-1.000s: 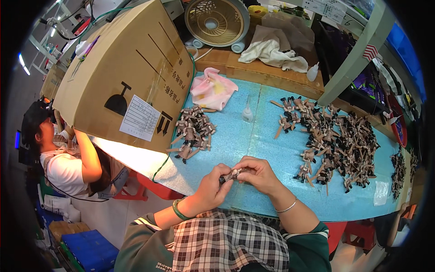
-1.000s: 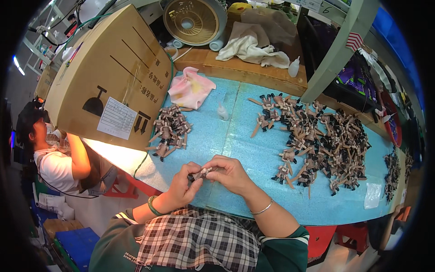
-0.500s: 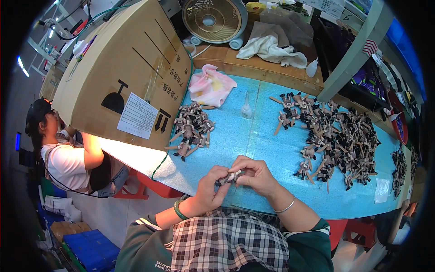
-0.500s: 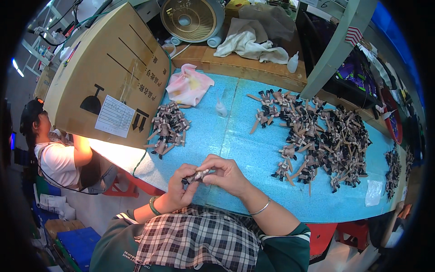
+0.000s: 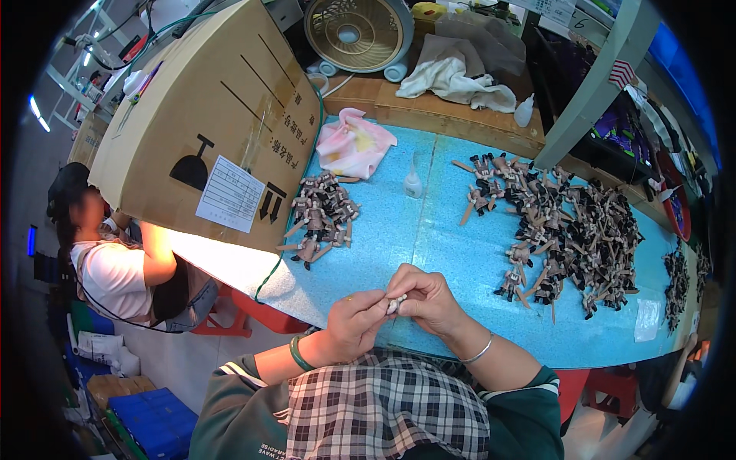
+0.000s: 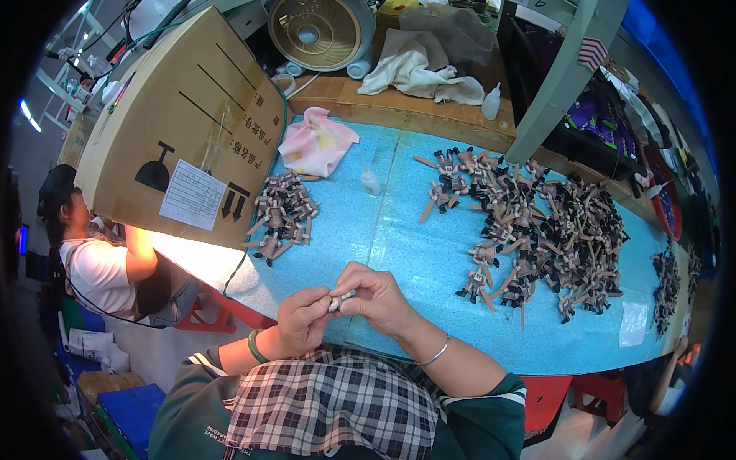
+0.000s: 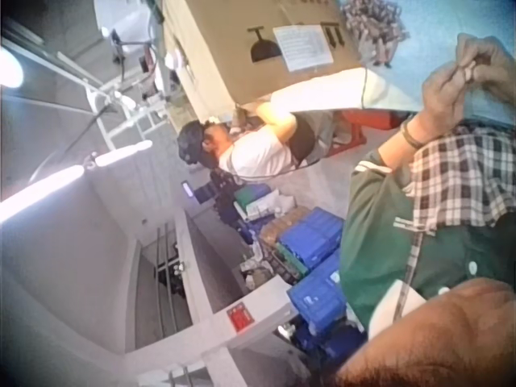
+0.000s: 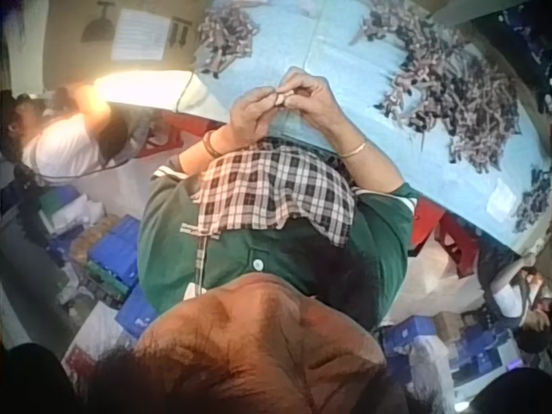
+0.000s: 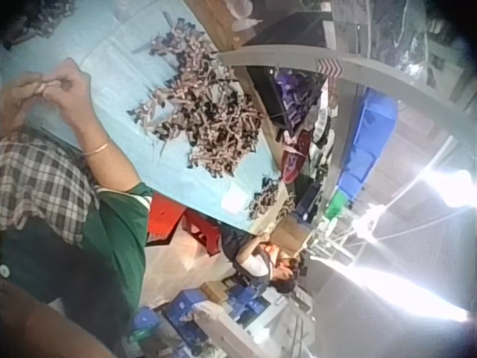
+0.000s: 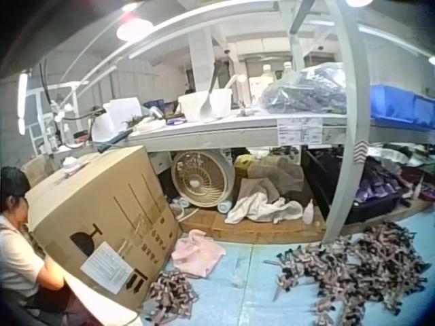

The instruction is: The person assembles small figurines by applying glue from a squeeze bottle to figurine components and attaching the pieces together by hand.

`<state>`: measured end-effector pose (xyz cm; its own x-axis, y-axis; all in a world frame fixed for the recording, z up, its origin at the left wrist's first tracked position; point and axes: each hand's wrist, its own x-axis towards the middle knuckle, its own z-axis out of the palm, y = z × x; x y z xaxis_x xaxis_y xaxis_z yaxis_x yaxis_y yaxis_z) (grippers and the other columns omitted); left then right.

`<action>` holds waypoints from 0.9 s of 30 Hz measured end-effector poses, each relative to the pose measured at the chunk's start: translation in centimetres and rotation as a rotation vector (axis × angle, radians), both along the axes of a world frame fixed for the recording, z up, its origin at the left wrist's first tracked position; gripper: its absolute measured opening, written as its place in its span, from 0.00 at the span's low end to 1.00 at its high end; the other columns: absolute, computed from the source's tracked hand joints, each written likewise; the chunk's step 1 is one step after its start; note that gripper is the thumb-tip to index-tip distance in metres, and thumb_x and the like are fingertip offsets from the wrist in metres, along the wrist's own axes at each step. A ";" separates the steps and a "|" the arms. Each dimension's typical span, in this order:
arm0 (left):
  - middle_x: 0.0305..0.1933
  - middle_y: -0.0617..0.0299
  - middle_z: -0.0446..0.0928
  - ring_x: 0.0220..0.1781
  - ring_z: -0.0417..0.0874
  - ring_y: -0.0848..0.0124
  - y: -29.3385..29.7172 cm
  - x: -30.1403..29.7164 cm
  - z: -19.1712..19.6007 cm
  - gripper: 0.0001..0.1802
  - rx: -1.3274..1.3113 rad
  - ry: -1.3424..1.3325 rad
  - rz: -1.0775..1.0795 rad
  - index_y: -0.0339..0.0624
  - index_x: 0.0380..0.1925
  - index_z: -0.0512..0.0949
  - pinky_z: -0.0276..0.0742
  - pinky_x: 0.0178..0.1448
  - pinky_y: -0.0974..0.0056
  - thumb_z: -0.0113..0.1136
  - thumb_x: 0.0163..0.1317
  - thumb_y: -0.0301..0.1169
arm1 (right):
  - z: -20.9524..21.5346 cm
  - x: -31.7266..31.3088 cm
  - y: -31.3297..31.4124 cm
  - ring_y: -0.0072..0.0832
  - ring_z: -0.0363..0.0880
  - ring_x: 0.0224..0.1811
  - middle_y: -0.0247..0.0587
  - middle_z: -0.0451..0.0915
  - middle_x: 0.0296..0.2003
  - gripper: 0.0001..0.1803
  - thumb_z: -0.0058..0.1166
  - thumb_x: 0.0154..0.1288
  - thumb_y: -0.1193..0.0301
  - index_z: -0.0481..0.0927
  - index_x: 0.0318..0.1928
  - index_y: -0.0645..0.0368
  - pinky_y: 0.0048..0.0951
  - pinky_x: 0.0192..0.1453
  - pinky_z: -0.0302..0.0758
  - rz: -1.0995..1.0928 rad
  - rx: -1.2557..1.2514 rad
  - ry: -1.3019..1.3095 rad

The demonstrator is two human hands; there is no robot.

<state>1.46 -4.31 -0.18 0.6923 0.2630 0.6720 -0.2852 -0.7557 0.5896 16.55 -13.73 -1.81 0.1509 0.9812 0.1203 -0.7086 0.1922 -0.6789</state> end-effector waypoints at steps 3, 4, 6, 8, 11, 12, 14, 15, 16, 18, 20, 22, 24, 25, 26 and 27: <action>0.42 0.46 0.76 0.30 0.82 0.61 0.0 -0.1 0.3 0.17 0.016 0.015 -0.003 0.39 0.48 0.71 0.79 0.30 0.64 0.59 0.58 0.17 | -0.7 0.1 0.0 0.25 0.77 0.40 0.39 0.74 0.38 0.11 0.63 0.55 0.81 0.82 0.40 0.64 0.24 0.46 0.80 -0.028 0.061 -0.080; 0.42 0.46 0.76 0.30 0.82 0.60 -0.1 -0.1 0.3 0.17 0.013 0.022 -0.006 0.39 0.48 0.72 0.79 0.31 0.64 0.59 0.58 0.17 | -0.7 0.1 0.0 0.25 0.77 0.40 0.39 0.74 0.38 0.11 0.63 0.55 0.81 0.82 0.40 0.64 0.24 0.46 0.80 -0.027 0.062 -0.081; 0.42 0.46 0.76 0.30 0.82 0.61 -0.1 -0.1 0.2 0.17 0.019 0.005 -0.004 0.39 0.48 0.72 0.79 0.30 0.64 0.60 0.58 0.17 | -0.5 0.2 0.0 0.25 0.77 0.40 0.39 0.74 0.38 0.11 0.63 0.54 0.81 0.83 0.40 0.64 0.24 0.48 0.78 -0.001 0.048 -0.051; 0.42 0.46 0.76 0.30 0.82 0.61 -0.2 -0.2 0.1 0.18 0.028 -0.012 0.001 0.39 0.48 0.72 0.79 0.30 0.64 0.60 0.58 0.17 | -0.3 0.1 0.0 0.25 0.77 0.41 0.39 0.75 0.38 0.11 0.65 0.54 0.78 0.83 0.39 0.62 0.24 0.48 0.77 0.000 0.033 -0.062; 0.42 0.46 0.76 0.30 0.82 0.61 -0.3 -0.2 0.1 0.18 0.040 -0.017 0.003 0.38 0.48 0.72 0.79 0.30 0.65 0.61 0.57 0.17 | -0.3 0.1 -0.1 0.26 0.76 0.41 0.38 0.75 0.38 0.11 0.67 0.54 0.74 0.83 0.38 0.61 0.25 0.48 0.75 -0.001 0.021 -0.080; 0.42 0.46 0.76 0.30 0.82 0.61 -0.3 -0.3 0.2 0.18 0.054 -0.003 0.014 0.38 0.48 0.72 0.79 0.30 0.65 0.61 0.57 0.18 | -0.4 0.1 -0.1 0.26 0.76 0.41 0.38 0.75 0.38 0.11 0.67 0.54 0.74 0.83 0.38 0.62 0.25 0.48 0.75 0.000 0.021 -0.084; 0.42 0.46 0.76 0.30 0.82 0.62 -0.3 -0.2 0.2 0.18 0.074 0.001 0.023 0.38 0.48 0.72 0.79 0.29 0.65 0.62 0.56 0.18 | -0.2 0.1 -0.2 0.26 0.77 0.41 0.38 0.75 0.38 0.11 0.67 0.54 0.74 0.83 0.38 0.62 0.25 0.48 0.75 0.003 0.020 -0.079; 0.41 0.46 0.76 0.29 0.82 0.62 -0.3 -0.2 0.3 0.19 0.066 -0.001 0.018 0.38 0.48 0.72 0.79 0.29 0.65 0.62 0.56 0.18 | -0.1 0.1 -0.2 0.26 0.77 0.41 0.38 0.75 0.38 0.11 0.67 0.54 0.73 0.83 0.38 0.62 0.25 0.48 0.76 0.008 0.014 -0.067; 0.41 0.46 0.76 0.29 0.81 0.62 -0.4 -0.2 0.3 0.19 0.057 -0.001 0.015 0.38 0.48 0.72 0.78 0.28 0.65 0.62 0.56 0.18 | -0.2 0.1 -0.2 0.26 0.77 0.41 0.38 0.75 0.38 0.11 0.67 0.54 0.73 0.83 0.38 0.62 0.25 0.48 0.76 0.007 0.019 -0.074; 0.41 0.46 0.76 0.28 0.81 0.62 -0.4 -0.2 0.3 0.19 0.068 -0.007 0.021 0.38 0.48 0.72 0.78 0.28 0.65 0.62 0.56 0.18 | -0.3 0.1 -0.2 0.26 0.77 0.40 0.39 0.75 0.38 0.11 0.67 0.54 0.73 0.83 0.38 0.62 0.26 0.47 0.76 0.005 0.005 -0.065; 0.40 0.47 0.76 0.28 0.81 0.63 -0.5 -0.3 0.2 0.19 0.079 -0.010 0.032 0.38 0.48 0.72 0.78 0.27 0.65 0.62 0.56 0.18 | -0.1 0.0 -0.3 0.26 0.77 0.40 0.39 0.75 0.38 0.11 0.67 0.54 0.73 0.83 0.38 0.62 0.26 0.47 0.76 0.008 0.010 -0.065; 0.40 0.47 0.76 0.27 0.81 0.62 -0.5 -0.3 -0.1 0.19 0.069 -0.035 0.025 0.39 0.48 0.72 0.77 0.27 0.65 0.62 0.57 0.18 | -0.1 0.0 -0.3 0.26 0.77 0.41 0.39 0.75 0.38 0.12 0.68 0.54 0.73 0.83 0.38 0.62 0.25 0.47 0.76 0.010 0.011 -0.062; 0.39 0.47 0.76 0.27 0.80 0.62 -0.6 -0.4 -0.3 0.19 0.078 -0.040 0.039 0.39 0.48 0.71 0.77 0.27 0.66 0.62 0.57 0.18 | -0.2 0.1 -0.3 0.26 0.77 0.41 0.39 0.75 0.38 0.12 0.68 0.54 0.73 0.83 0.38 0.62 0.26 0.48 0.76 0.004 0.010 -0.085; 0.39 0.48 0.77 0.27 0.80 0.62 -0.6 -0.3 -0.3 0.19 0.085 -0.041 0.051 0.39 0.48 0.71 0.77 0.27 0.66 0.62 0.57 0.18 | -0.2 0.1 -0.3 0.26 0.77 0.41 0.39 0.75 0.38 0.12 0.68 0.54 0.73 0.83 0.38 0.62 0.26 0.48 0.76 0.007 0.009 -0.086; 0.39 0.48 0.77 0.27 0.80 0.62 -0.6 -0.3 -0.3 0.19 0.083 -0.042 0.054 0.39 0.48 0.71 0.77 0.27 0.66 0.62 0.57 0.18 | 0.0 0.1 -0.2 0.26 0.77 0.41 0.39 0.75 0.38 0.12 0.67 0.54 0.73 0.83 0.38 0.62 0.25 0.47 0.76 0.008 0.013 -0.083; 0.39 0.48 0.77 0.27 0.80 0.62 -0.6 -0.3 -0.2 0.19 0.089 -0.048 0.052 0.39 0.48 0.71 0.77 0.27 0.66 0.62 0.57 0.19 | 0.0 0.1 -0.2 0.26 0.77 0.40 0.39 0.75 0.38 0.12 0.67 0.54 0.73 0.83 0.38 0.63 0.25 0.47 0.76 0.010 0.017 -0.079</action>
